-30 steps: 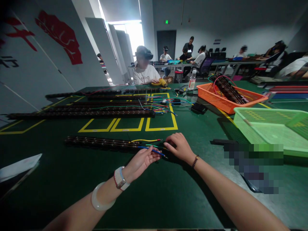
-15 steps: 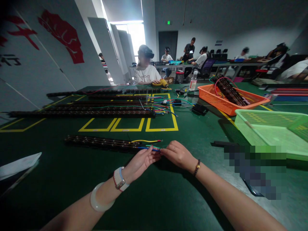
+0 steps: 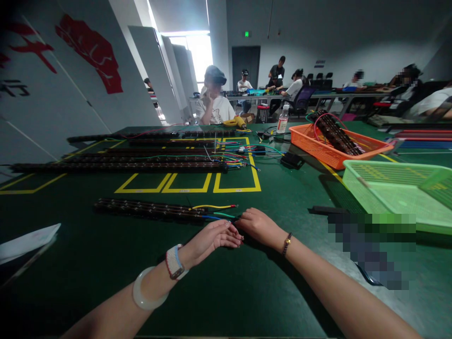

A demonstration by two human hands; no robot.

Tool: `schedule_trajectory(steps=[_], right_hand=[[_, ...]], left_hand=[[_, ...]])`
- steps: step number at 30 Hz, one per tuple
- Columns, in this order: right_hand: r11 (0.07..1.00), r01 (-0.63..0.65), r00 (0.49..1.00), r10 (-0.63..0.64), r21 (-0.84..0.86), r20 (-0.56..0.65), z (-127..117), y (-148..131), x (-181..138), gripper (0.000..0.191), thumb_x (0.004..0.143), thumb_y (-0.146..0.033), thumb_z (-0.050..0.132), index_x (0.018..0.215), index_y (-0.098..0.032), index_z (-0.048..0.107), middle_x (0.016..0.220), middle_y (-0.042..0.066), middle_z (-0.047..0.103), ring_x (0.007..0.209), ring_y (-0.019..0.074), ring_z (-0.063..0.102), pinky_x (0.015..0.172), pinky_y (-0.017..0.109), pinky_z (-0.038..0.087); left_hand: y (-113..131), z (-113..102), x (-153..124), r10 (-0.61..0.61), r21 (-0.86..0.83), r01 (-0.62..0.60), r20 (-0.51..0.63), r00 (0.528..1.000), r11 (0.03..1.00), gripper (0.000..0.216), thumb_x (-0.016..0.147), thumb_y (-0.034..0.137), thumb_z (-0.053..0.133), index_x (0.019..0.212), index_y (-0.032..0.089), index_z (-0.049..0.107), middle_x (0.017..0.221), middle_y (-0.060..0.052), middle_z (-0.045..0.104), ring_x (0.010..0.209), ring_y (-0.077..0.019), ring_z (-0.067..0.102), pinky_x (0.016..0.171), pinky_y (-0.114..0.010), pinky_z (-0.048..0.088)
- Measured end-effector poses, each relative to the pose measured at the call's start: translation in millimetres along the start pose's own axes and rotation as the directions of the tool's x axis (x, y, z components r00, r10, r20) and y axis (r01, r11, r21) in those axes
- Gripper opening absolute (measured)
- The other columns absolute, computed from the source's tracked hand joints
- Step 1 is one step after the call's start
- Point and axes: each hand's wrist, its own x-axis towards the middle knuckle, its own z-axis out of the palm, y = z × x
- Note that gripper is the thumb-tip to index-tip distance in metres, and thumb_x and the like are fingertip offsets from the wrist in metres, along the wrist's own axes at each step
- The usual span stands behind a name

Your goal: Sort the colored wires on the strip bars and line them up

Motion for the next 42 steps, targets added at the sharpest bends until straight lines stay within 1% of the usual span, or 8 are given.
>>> schedule_trajectory(steps=[6, 11, 15, 21, 25, 29, 36, 42], right_hand=[[0.999, -0.042, 0.999, 0.042, 0.005, 0.000, 2.1, 1.8, 1.7, 0.019, 0.091, -0.023, 0.048, 0.089, -0.018, 0.067, 0.072, 0.004, 0.058, 0.068, 0.0145, 0.048, 0.066, 0.027, 0.037], [0.986, -0.119, 0.988, 0.129, 0.113, -0.088, 6.8, 7.3, 0.8, 0.021, 0.091, -0.029, 0.050, 0.086, -0.017, 0.066, 0.076, 0.005, 0.057, 0.072, 0.0151, 0.051, 0.067, 0.027, 0.039], [0.962, -0.212, 0.961, 0.237, 0.172, -0.141, 9.3, 11.8, 2.6, 0.020, 0.090, -0.032, 0.051, 0.090, -0.018, 0.066, 0.079, 0.005, 0.057, 0.075, 0.0155, 0.053, 0.068, 0.028, 0.042], [0.945, -0.251, 0.950, 0.282, 0.207, -0.133, 7.6, 22.1, 19.5, 0.019, 0.090, -0.029, 0.051, 0.097, -0.019, 0.065, 0.088, 0.007, 0.058, 0.083, 0.0172, 0.054, 0.073, 0.030, 0.045], [0.940, -0.237, 0.968, 0.250, 0.245, -0.025, 3.6, 25.7, 41.1, 0.025, 0.088, -0.035, 0.054, 0.106, -0.019, 0.062, 0.099, 0.008, 0.060, 0.092, 0.0186, 0.053, 0.083, 0.033, 0.042], [0.934, -0.212, 0.971, 0.169, 0.287, 0.170, 3.5, 28.1, 63.7, 0.032, 0.081, -0.041, 0.062, 0.105, -0.020, 0.063, 0.096, 0.006, 0.064, 0.092, 0.0196, 0.051, 0.085, 0.034, 0.039], [0.861, -0.259, 0.862, 0.002, 0.437, 0.507, 14.0, 38.3, 86.8, 0.030, 0.082, -0.039, 0.055, 0.071, -0.013, 0.063, 0.057, -0.004, 0.051, 0.054, 0.0085, 0.039, 0.053, 0.021, 0.031], [0.869, -0.282, 0.829, 0.007, 0.407, 0.559, 5.5, 33.9, 91.9, 0.033, 0.083, -0.039, 0.052, 0.066, -0.012, 0.061, 0.055, -0.004, 0.049, 0.051, 0.0073, 0.037, 0.049, 0.021, 0.027]], left_hand=[[0.3, -0.3, 0.2, -0.004, -0.014, 0.004, 0.005, 1.000, 1.000, 0.031, 0.086, 0.040, 0.050, 0.089, 0.010, 0.057, 0.094, -0.018, 0.067, 0.085, -0.0218, 0.066, 0.082, -0.037, 0.050], [1.4, 1.6, -0.5, -0.005, -0.019, 0.005, -0.015, 1.000, 1.000, 0.028, 0.087, 0.038, 0.049, 0.089, 0.010, 0.055, 0.091, -0.018, 0.068, 0.083, -0.0220, 0.067, 0.079, -0.036, 0.050], [0.3, 1.2, 0.4, -0.009, -0.030, 0.009, -0.014, 1.000, 1.000, 0.026, 0.087, 0.036, 0.049, 0.087, 0.010, 0.055, 0.090, -0.018, 0.068, 0.082, -0.0209, 0.067, 0.079, -0.034, 0.050], [0.1, 0.0, 1.5, -0.015, -0.025, 0.015, -0.009, 1.000, 1.000, 0.026, 0.086, 0.036, 0.051, 0.086, 0.010, 0.056, 0.089, -0.017, 0.068, 0.081, -0.0204, 0.067, 0.077, -0.033, 0.050], [1.7, 1.2, 0.0, -0.015, -0.015, 0.015, -0.014, 1.000, 1.000, 0.024, 0.086, 0.034, 0.051, 0.087, 0.010, 0.056, 0.090, -0.017, 0.068, 0.080, -0.0206, 0.066, 0.078, -0.034, 0.050], [3.8, 4.7, -1.6, -0.021, -0.018, 0.020, -0.041, 0.999, 1.000, 0.023, 0.087, 0.031, 0.050, 0.087, 0.010, 0.056, 0.086, -0.016, 0.068, 0.078, -0.0201, 0.066, 0.076, -0.034, 0.050], [8.2, 7.8, -3.9, -0.032, 0.025, 0.033, -0.031, 0.999, 0.999, 0.024, 0.087, 0.033, 0.048, 0.088, 0.010, 0.057, 0.089, -0.017, 0.068, 0.079, -0.0203, 0.066, 0.078, -0.035, 0.049], [7.2, 5.7, -4.8, -0.035, -0.028, 0.034, -0.033, 0.999, 0.999, 0.025, 0.087, 0.032, 0.048, 0.083, 0.009, 0.056, 0.092, -0.019, 0.068, 0.081, -0.0219, 0.066, 0.080, -0.038, 0.049]])
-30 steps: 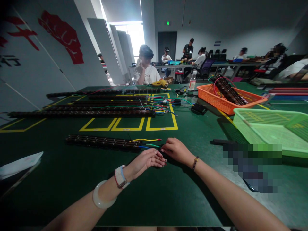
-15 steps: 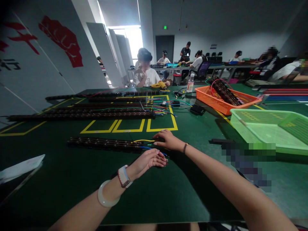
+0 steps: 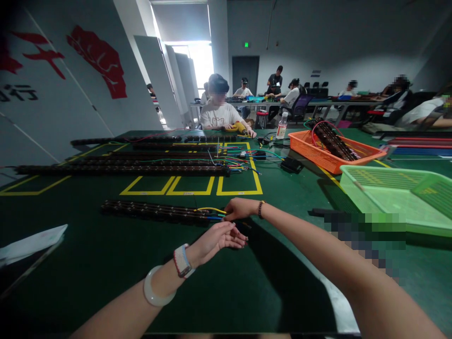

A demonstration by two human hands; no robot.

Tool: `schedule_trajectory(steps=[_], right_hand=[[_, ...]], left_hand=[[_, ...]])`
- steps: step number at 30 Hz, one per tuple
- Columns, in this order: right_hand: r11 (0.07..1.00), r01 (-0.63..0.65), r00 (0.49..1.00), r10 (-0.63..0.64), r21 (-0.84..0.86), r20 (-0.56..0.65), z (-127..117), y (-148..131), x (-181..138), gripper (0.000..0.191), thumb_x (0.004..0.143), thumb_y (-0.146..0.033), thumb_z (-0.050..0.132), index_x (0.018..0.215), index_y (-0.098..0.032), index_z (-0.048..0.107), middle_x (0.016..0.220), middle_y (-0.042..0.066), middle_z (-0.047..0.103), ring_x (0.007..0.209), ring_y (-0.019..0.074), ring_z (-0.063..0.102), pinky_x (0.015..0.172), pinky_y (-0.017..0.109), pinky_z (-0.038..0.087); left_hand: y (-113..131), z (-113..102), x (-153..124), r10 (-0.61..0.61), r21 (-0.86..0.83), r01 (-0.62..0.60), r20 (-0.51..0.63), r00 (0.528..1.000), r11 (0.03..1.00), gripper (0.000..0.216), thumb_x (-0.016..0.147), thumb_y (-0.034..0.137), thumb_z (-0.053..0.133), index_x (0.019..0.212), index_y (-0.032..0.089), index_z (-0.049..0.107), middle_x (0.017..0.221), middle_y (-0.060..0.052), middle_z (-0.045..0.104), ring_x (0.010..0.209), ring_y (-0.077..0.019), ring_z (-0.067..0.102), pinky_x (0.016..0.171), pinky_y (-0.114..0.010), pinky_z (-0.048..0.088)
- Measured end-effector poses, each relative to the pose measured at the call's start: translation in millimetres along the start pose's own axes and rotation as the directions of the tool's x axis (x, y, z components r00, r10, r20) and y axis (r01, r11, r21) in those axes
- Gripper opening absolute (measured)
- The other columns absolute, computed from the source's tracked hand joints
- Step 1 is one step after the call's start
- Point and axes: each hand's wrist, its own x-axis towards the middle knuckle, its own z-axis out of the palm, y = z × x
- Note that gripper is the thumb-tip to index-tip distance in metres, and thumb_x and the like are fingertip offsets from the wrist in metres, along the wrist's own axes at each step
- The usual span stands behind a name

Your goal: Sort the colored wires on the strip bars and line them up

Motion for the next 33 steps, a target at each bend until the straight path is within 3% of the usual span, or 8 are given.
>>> schedule_trajectory(steps=[4, 8, 12, 16, 20, 26, 33], right_hand=[[0.994, -0.106, 0.992, 0.107, -0.015, 0.060, -2.8, -4.1, -1.7, 0.041, 0.087, -0.044, 0.045, 0.065, -0.011, 0.060, 0.051, -0.004, 0.045, 0.049, 0.0072, 0.034, 0.048, 0.021, 0.026], [0.989, -0.146, 0.985, 0.148, -0.027, 0.091, -7.8, -5.0, -5.2, 0.033, 0.084, -0.039, 0.051, 0.071, -0.011, 0.062, 0.057, -0.003, 0.052, 0.052, 0.0073, 0.038, 0.050, 0.021, 0.026], [0.970, -0.155, 0.987, 0.162, -0.187, 0.019, -9.4, -16.1, -12.9, 0.032, 0.083, -0.039, 0.054, 0.070, -0.012, 0.065, 0.058, -0.001, 0.056, 0.050, 0.0075, 0.039, 0.049, 0.022, 0.024], [0.807, -0.184, 0.980, 0.109, -0.560, -0.166, 4.6, -35.8, -18.5, 0.029, 0.087, -0.030, 0.050, 0.069, -0.014, 0.066, 0.063, 0.005, 0.063, 0.053, 0.0117, 0.048, 0.053, 0.026, 0.026], [0.616, -0.126, 0.985, -0.013, -0.778, -0.170, 27.7, -52.3, -20.4, 0.017, 0.083, -0.014, 0.053, 0.070, -0.014, 0.065, 0.068, 0.009, 0.065, 0.064, 0.0184, 0.056, 0.062, 0.031, 0.030], [0.442, -0.136, 0.978, -0.082, -0.887, -0.191, 50.9, -62.8, -22.1, 0.019, 0.082, -0.007, 0.050, 0.074, -0.014, 0.065, 0.071, 0.010, 0.064, 0.065, 0.0201, 0.052, 0.063, 0.033, 0.031], [0.422, -0.200, 0.958, -0.105, -0.885, -0.266, 60.1, -65.3, -25.8, 0.018, 0.085, -0.009, 0.047, 0.090, -0.009, 0.064, 0.082, 0.012, 0.063, 0.073, 0.0216, 0.052, 0.066, 0.034, 0.033]], left_hand=[[1.4, -0.6, 0.9, -0.078, -0.113, 0.076, -0.012, 0.997, 0.991, 0.028, 0.088, 0.033, 0.044, 0.089, 0.008, 0.056, 0.097, -0.020, 0.066, 0.084, -0.0227, 0.066, 0.083, -0.038, 0.048], [4.1, -1.5, 2.5, -0.123, -0.210, 0.111, -0.047, 0.991, 0.971, 0.046, 0.089, 0.046, 0.038, 0.097, 0.004, 0.056, 0.099, -0.022, 0.065, 0.091, -0.0254, 0.065, 0.088, -0.041, 0.047], [4.2, -1.4, 3.5, -0.112, -0.289, 0.089, -0.063, 0.992, 0.953, 0.051, 0.089, 0.050, 0.036, 0.103, 0.004, 0.056, 0.101, -0.020, 0.066, 0.095, -0.0260, 0.063, 0.093, -0.043, 0.044], [1.0, 0.1, 3.8, -0.048, -0.349, 0.010, -0.099, 0.994, 0.937, 0.039, 0.091, 0.041, 0.038, 0.102, 0.009, 0.057, 0.104, -0.017, 0.065, 0.096, -0.0227, 0.063, 0.095, -0.042, 0.043], [-2.5, -1.8, 6.0, 0.003, -0.427, -0.097, -0.214, 0.977, 0.899, 0.023, 0.089, 0.032, 0.046, 0.087, 0.013, 0.059, 0.090, -0.011, 0.067, 0.086, -0.0188, 0.063, 0.089, -0.038, 0.047], [-0.5, -3.1, 7.4, -0.054, -0.484, -0.108, -0.309, 0.949, 0.868, 0.015, 0.088, 0.020, 0.049, 0.078, 0.013, 0.059, 0.078, -0.005, 0.063, 0.072, -0.0119, 0.059, 0.078, -0.027, 0.047], [0.3, -1.4, 9.2, -0.061, -0.527, -0.116, -0.306, 0.950, 0.842, 0.018, 0.089, 0.014, 0.044, 0.079, 0.013, 0.059, 0.080, -0.004, 0.063, 0.071, -0.0100, 0.058, 0.077, -0.025, 0.046]])
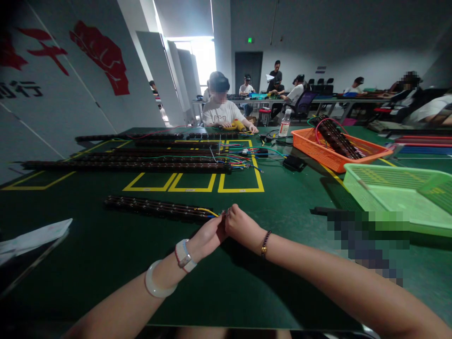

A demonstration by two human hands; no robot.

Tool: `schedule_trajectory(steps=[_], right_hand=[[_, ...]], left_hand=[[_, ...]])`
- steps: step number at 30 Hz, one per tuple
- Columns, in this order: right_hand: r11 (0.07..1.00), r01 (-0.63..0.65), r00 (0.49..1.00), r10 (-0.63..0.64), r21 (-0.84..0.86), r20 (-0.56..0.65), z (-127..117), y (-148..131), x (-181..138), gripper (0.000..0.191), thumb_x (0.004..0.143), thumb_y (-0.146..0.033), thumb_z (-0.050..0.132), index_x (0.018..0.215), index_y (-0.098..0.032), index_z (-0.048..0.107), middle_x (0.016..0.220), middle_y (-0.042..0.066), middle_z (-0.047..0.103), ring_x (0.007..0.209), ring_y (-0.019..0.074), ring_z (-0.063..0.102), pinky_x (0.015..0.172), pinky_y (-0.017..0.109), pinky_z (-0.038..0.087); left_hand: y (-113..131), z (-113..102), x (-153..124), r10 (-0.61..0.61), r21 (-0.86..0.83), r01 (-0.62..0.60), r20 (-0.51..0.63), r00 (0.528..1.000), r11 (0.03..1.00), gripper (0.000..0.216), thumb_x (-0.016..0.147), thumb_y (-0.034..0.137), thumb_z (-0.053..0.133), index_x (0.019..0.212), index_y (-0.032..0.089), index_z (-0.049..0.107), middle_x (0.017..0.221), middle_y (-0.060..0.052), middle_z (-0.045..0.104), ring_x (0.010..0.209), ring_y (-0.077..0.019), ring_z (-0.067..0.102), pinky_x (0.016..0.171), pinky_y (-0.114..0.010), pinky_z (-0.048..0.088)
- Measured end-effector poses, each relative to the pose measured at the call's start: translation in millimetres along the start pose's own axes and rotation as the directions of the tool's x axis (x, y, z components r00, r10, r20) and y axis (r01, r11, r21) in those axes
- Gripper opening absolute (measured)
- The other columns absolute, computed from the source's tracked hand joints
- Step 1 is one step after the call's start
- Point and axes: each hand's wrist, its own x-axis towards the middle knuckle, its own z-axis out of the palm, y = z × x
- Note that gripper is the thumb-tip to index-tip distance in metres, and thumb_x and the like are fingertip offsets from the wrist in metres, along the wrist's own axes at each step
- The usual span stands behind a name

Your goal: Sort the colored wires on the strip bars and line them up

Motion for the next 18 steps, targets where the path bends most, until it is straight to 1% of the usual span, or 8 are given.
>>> schedule_trajectory(steps=[2, 5, 7, 10, 12, 15, 16, 18], right_hand=[[0.998, -0.016, 1.000, 0.016, 0.055, -0.015, -3.0, 5.0, -3.2, 0.017, 0.086, -0.012, 0.049, 0.096, -0.009, 0.063, 0.087, 0.012, 0.062, 0.074, 0.0211, 0.052, 0.066, 0.033, 0.033], [0.973, -0.057, 0.997, 0.068, 0.225, -0.041, -12.3, 22.1, -10.0, 0.018, 0.088, -0.023, 0.052, 0.100, -0.014, 0.061, 0.087, 0.008, 0.061, 0.074, 0.0184, 0.052, 0.066, 0.030, 0.033], [0.932, -0.099, 0.988, 0.135, 0.348, -0.081, -19.9, 37.5, -15.7, 0.021, 0.090, -0.031, 0.050, 0.101, -0.017, 0.061, 0.085, 0.006, 0.061, 0.075, 0.0169, 0.053, 0.068, 0.029, 0.034], [0.878, -0.164, 0.952, 0.261, 0.450, -0.162, -25.7, 57.1, -25.0, 0.020, 0.092, -0.030, 0.047, 0.094, -0.017, 0.063, 0.083, 0.006, 0.062, 0.078, 0.0166, 0.054, 0.071, 0.028, 0.034], [0.829, -0.182, 0.926, 0.325, 0.529, -0.191, -22.2, 62.8, -31.7, 0.021, 0.093, -0.030, 0.047, 0.089, -0.017, 0.063, 0.080, 0.005, 0.062, 0.076, 0.0156, 0.054, 0.070, 0.027, 0.035], [0.762, -0.205, 0.906, 0.385, 0.614, -0.175, -7.0, 60.3, -42.9, 0.024, 0.092, -0.033, 0.047, 0.082, -0.017, 0.062, 0.073, 0.003, 0.061, 0.069, 0.0140, 0.052, 0.066, 0.025, 0.035], [0.758, -0.221, 0.900, 0.401, 0.614, -0.171, -0.9, 58.1, -46.9, 0.027, 0.092, -0.034, 0.046, 0.078, -0.017, 0.061, 0.070, 0.003, 0.060, 0.066, 0.0139, 0.051, 0.064, 0.025, 0.035], [0.782, -0.246, 0.886, 0.421, 0.573, -0.194, 9.2, 53.8, -54.7, 0.034, 0.093, -0.036, 0.044, 0.070, -0.017, 0.060, 0.064, 0.003, 0.058, 0.061, 0.0139, 0.048, 0.061, 0.026, 0.033]], left_hand=[[-0.8, -1.5, 2.3, 0.000, -0.001, 0.000, 0.000, 1.000, 1.000, 0.020, 0.090, 0.014, 0.043, 0.078, 0.013, 0.059, 0.079, -0.005, 0.063, 0.070, -0.0106, 0.058, 0.078, -0.026, 0.047], [-1.0, -4.6, 4.6, 0.003, 0.017, -0.003, 0.022, 1.000, 1.000, 0.021, 0.090, 0.015, 0.042, 0.077, 0.013, 0.059, 0.077, -0.006, 0.063, 0.071, -0.0125, 0.060, 0.081, -0.030, 0.048], [-0.6, -6.4, 5.3, -0.015, 0.025, 0.014, 0.057, 0.998, 1.000, 0.024, 0.091, 0.017, 0.041, 0.078, 0.012, 0.060, 0.078, -0.008, 0.065, 0.075, -0.0152, 0.062, 0.084, -0.033, 0.047], [0.6, -7.6, 5.3, -0.049, 0.034, 0.045, 0.125, 0.991, 0.998, 0.026, 0.091, 0.020, 0.039, 0.085, 0.008, 0.062, 0.088, -0.013, 0.067, 0.087, -0.0198, 0.064, 0.092, -0.037, 0.045], [1.6, -7.4, 4.4, -0.054, 0.044, 0.047, 0.165, 0.985, 0.998, 0.026, 0.091, 0.020, 0.040, 0.092, 0.006, 0.062, 0.095, -0.015, 0.067, 0.094, -0.0206, 0.063, 0.096, -0.036, 0.042], [2.7, -6.8, 2.7, -0.057, 0.054, 0.048, 0.180, 0.982, 0.997, 0.025, 0.090, 0.020, 0.043, 0.097, 0.006, 0.061, 0.100, -0.016, 0.067, 0.099, -0.0203, 0.061, 0.099, -0.036, 0.040], [2.9, -6.9, 2.5, -0.059, 0.055, 0.050, 0.182, 0.981, 0.997, 0.024, 0.089, 0.020, 0.044, 0.098, 0.006, 0.061, 0.101, -0.016, 0.066, 0.101, -0.0203, 0.061, 0.099, -0.036, 0.039], [3.1, -7.7, 2.9, -0.054, 0.047, 0.046, 0.195, 0.979, 0.998, 0.022, 0.089, 0.020, 0.045, 0.097, 0.007, 0.061, 0.102, -0.016, 0.066, 0.103, -0.0204, 0.060, 0.100, -0.036, 0.039]])
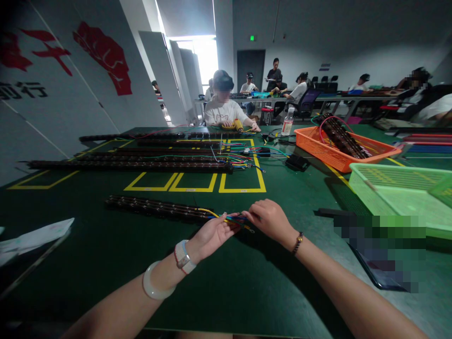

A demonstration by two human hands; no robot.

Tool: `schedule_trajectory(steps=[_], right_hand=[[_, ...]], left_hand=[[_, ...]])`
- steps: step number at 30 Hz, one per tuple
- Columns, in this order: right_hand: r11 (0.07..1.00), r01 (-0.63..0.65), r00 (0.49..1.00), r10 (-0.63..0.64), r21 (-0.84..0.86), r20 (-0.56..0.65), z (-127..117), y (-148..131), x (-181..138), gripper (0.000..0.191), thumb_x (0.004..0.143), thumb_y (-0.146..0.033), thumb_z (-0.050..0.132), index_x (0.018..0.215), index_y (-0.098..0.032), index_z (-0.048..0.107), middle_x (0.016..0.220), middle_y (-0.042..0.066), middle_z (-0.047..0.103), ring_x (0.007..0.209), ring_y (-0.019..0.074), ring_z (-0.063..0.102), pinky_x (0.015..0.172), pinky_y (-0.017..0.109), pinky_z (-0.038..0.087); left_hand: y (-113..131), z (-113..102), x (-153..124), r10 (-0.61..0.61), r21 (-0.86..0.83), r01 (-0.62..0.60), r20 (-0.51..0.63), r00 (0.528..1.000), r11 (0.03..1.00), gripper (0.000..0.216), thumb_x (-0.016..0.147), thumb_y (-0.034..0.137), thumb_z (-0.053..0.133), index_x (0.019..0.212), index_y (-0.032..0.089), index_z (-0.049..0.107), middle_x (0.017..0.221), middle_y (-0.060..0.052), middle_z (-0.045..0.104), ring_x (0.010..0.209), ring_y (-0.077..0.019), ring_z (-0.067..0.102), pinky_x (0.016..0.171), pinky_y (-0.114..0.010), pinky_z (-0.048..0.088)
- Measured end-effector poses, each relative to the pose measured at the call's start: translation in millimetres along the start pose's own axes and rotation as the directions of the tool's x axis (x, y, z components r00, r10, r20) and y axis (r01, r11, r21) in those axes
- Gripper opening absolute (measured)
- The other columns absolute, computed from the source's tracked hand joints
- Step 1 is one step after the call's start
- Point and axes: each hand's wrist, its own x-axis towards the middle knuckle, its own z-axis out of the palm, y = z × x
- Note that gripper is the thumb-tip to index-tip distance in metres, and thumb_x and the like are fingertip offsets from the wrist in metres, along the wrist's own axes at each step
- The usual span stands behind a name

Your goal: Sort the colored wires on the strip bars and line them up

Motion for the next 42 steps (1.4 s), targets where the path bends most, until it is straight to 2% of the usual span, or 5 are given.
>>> schedule_trajectory(steps=[7, 13, 18, 30, 42], right_hand=[[0.920, 0.391, 0.916, -0.384, -0.042, 0.121, 2.7, -6.6, -16.6, 0.029, 0.094, -0.035, 0.042, 0.084, -0.019, 0.063, 0.067, 0.003, 0.058, 0.064, 0.0147, 0.048, 0.064, 0.030, 0.031], [0.997, 0.001, 0.993, -0.010, 0.075, 0.114, 6.7, -19.3, -12.8, 0.034, 0.085, -0.046, 0.054, 0.097, -0.016, 0.061, 0.086, 0.008, 0.062, 0.077, 0.0185, 0.054, 0.071, 0.031, 0.038], [0.831, -0.363, 0.906, 0.208, 0.421, 0.369, 10.3, -20.5, -9.0, 0.029, 0.085, -0.043, 0.055, 0.097, -0.018, 0.063, 0.081, 0.003, 0.067, 0.066, 0.0139, 0.058, 0.059, 0.023, 0.041], [0.920, -0.253, 0.937, 0.155, 0.301, 0.313, 26.8, -18.6, -10.8, 0.021, 0.091, -0.029, 0.048, 0.087, -0.014, 0.062, 0.085, 0.008, 0.062, 0.077, 0.0159, 0.057, 0.068, 0.026, 0.043], [0.848, -0.353, 0.884, 0.163, 0.396, 0.439, 19.5, -20.0, -8.4, 0.026, 0.093, -0.033, 0.043, 0.091, -0.015, 0.061, 0.083, 0.006, 0.066, 0.069, 0.0149, 0.059, 0.063, 0.024, 0.041]], left_hand=[[-2.2, -3.0, 3.9, 0.012, -0.011, -0.012, 0.020, 1.000, 1.000, 0.019, 0.088, 0.019, 0.046, 0.092, 0.007, 0.060, 0.107, -0.018, 0.064, 0.107, -0.0218, 0.058, 0.100, -0.037, 0.039], [-4.2, -2.9, 4.8, 0.036, 0.019, -0.035, -0.051, 0.998, 0.999, 0.012, 0.087, 0.017, 0.048, 0.086, 0.010, 0.057, 0.100, -0.015, 0.065, 0.101, -0.0211, 0.060, 0.092, -0.036, 0.044], [-1.8, 0.0, 3.0, 0.022, 0.022, -0.022, -0.036, 0.999, 1.000, 0.016, 0.088, 0.021, 0.047, 0.093, 0.009, 0.057, 0.106, -0.017, 0.062, 0.100, -0.0208, 0.060, 0.082, -0.030, 0.048], [-1.6, 2.0, -0.9, 0.010, 0.004, -0.010, -0.018, 1.000, 1.000, 0.027, 0.090, 0.026, 0.044, 0.100, 0.006, 0.060, 0.117, -0.019, 0.059, 0.115, -0.0248, 0.053, 0.102, -0.040, 0.038], [-3.8, -1.0, 0.4, 0.023, 0.009, -0.023, 0.022, 0.999, 1.000, 0.030, 0.090, 0.028, 0.044, 0.101, 0.006, 0.061, 0.117, -0.019, 0.059, 0.115, -0.0227, 0.052, 0.100, -0.035, 0.039]])
